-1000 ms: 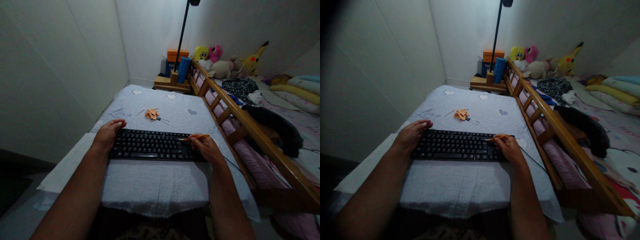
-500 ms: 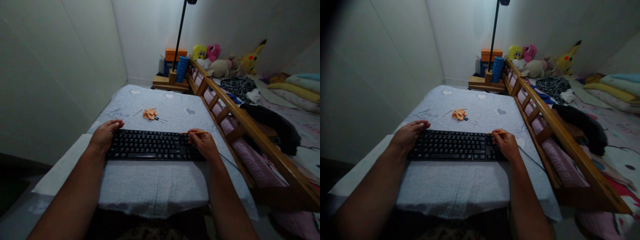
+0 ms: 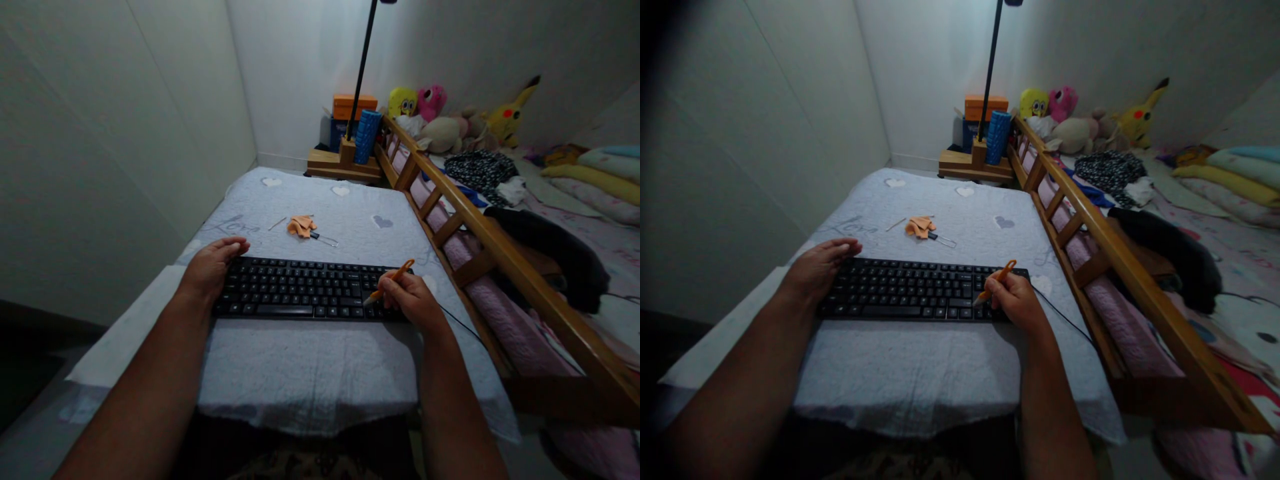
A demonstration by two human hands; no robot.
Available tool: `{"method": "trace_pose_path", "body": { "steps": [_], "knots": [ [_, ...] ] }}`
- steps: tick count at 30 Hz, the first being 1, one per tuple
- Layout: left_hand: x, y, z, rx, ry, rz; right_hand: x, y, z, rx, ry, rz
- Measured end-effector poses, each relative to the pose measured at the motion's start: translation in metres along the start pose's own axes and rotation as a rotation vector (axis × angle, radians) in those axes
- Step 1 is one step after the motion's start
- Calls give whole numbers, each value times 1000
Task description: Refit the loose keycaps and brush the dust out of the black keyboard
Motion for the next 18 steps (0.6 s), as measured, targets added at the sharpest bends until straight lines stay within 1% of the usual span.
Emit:
{"method": "trace_pose_path", "body": {
  "steps": [2,4,8,10,12,16,18],
  "knots": [
    [0,0,0,-1,4,2,2,-2,-2,4,59,-60],
    [0,-1,1,-1,6,1,2,-4,-1,15,101,-78],
    [1,-1,2,2,7,-7,-2,-3,5,27,121,-4],
    [1,-1,2,0,7,-13,-4,-2,7,24,116,12],
    [1,-1,2,-3,2,-12,-3,-3,8,37,120,-32],
    [1,-1,2,-4,9,-8,1,-7,8,45,174,-187],
    [1,-1,2,-11,13,-4,1,-9,8,32,212,-202]
  ]
}}
Point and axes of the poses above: each hand's wrist, its own y-axis towards the middle knuckle, its own x-axis out of the palm, z = x × y, the point moved 5 cm from there along y, towards the middle knuckle, and after that the axes turned 9 degrees about -z, right-handed, at the moved point
